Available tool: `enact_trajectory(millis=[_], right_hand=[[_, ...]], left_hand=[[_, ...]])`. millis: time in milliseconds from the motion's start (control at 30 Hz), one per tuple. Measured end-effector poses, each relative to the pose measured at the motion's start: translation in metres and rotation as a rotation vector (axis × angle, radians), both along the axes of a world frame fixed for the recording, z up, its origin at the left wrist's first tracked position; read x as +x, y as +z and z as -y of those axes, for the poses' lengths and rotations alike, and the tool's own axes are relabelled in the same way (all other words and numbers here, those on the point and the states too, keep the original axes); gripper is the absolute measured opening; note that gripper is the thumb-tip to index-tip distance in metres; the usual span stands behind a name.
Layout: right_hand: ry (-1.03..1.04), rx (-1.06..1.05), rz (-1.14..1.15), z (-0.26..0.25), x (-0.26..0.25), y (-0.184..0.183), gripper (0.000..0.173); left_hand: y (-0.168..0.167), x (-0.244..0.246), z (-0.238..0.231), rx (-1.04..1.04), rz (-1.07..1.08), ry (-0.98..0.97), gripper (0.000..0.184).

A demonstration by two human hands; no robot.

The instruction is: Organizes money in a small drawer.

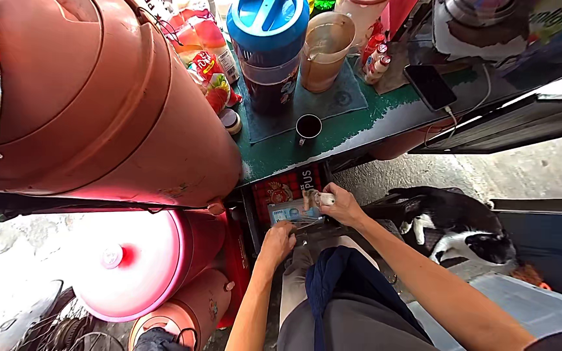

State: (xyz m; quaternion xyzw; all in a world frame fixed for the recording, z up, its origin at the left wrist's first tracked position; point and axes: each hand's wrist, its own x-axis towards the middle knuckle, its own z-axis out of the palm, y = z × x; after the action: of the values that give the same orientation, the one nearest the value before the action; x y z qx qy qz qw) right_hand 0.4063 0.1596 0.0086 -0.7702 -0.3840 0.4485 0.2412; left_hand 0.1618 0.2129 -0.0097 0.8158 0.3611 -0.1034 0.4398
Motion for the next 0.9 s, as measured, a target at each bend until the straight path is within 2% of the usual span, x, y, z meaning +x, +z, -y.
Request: enact_trajectory(millis=[67,133,267,367,533,633,700,767,900], right_hand=[[0.104,0.031,0.167,0.001,0.006,0.007,0.034],[0.159,0.077,0.223,0.001,0.01,0.015,0.03],[0.235,0.066,0.212,-0.003,0.011,0.029,0.032],[0.305,0.051,0.158,-0.008,0.01,0.03,0.021],[0.199,0.063,-0.02,-0.016,-0.003,0.016,0.025],[0.135,0.071,0.01,-0.022,-0.019,0.008,0.026],[0.157,0.161,0.074,-0.023,-0.03,-0.006,0.026],[0.23,0.301,0.123,-0.019,-0.038,-0.019,0.027],[0.474,0.73,0.315,-0.005,-0.051,-0.041,0.026]], left_hand=[[-0.002,0.001,0.009,0.088,-0.058,-0.053,0.028],[-0.007,0.001,0.018,0.175,-0.04,-0.055,0.026],[-0.018,-0.003,0.025,0.329,0.065,-0.025,0.022],[-0.02,-0.002,0.024,0.326,0.027,-0.046,0.022],[-0.021,0.003,0.026,0.349,-0.049,-0.075,0.026],[-0.014,0.011,0.024,0.254,-0.123,-0.096,0.029],[-0.014,0.012,0.024,0.247,-0.127,-0.097,0.03],[-0.02,0.008,0.028,0.333,-0.063,-0.079,0.028],[-0.033,-0.006,0.045,0.57,0.189,0.106,0.02]])
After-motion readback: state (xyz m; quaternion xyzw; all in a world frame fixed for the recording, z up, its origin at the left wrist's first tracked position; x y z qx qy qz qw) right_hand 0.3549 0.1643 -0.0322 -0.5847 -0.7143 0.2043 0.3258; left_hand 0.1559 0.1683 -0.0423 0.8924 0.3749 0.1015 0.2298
